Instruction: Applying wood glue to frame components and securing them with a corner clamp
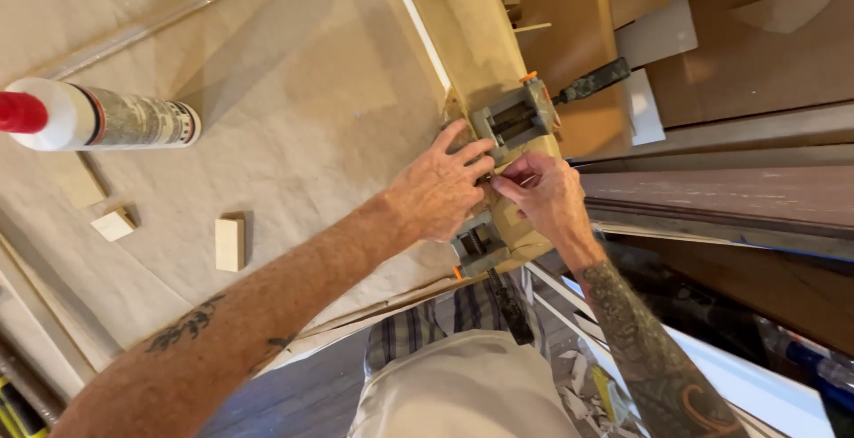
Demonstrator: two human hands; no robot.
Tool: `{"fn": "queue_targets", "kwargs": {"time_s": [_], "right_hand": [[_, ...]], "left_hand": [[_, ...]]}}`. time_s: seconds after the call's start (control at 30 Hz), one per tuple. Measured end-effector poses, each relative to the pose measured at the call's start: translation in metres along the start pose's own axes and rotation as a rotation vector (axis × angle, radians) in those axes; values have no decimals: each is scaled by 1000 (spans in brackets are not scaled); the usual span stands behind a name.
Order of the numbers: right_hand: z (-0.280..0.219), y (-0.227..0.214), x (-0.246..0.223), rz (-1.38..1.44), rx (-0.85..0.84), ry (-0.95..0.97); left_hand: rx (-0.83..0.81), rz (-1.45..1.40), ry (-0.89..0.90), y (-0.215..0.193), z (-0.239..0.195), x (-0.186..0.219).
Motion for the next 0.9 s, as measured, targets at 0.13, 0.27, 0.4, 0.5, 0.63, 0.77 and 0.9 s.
{"fn": "queue_targets", "kwargs": {"time_s": [0.13,0.27,0.4,0.5,0.63,0.77,0.9], "right_hand": [[1,0,4,22,-4,14],[-4,7,-2,95,6,-29],[-11,9,-11,96,28,-30],[-12,15,-7,147,50,-44],[-14,14,-11,136,36,-52],[-14,14,-9,110,52,-40],[2,17,18,97,38,-33]], "left_hand": [[-6,-12,0,0,1,1],[-18,2,-16,3,-4,-1],[37,-26,-2,2,-10,-2],[77,-34,-21,9,-12,-1],[105,-24,-42,14,-8,2],[204,-75,-53,14,-8,5],[347,-148,-100,22,-7,7]]}}
Point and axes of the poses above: each hand's wrist, its own z-axis towards the middle knuckle, its own y-axis out of the palm, x = y × z, the point moved 5 cm from there along z, towards the middle knuckle, and after that the axes turned 8 degrees about -x, right-handed, at the moved point
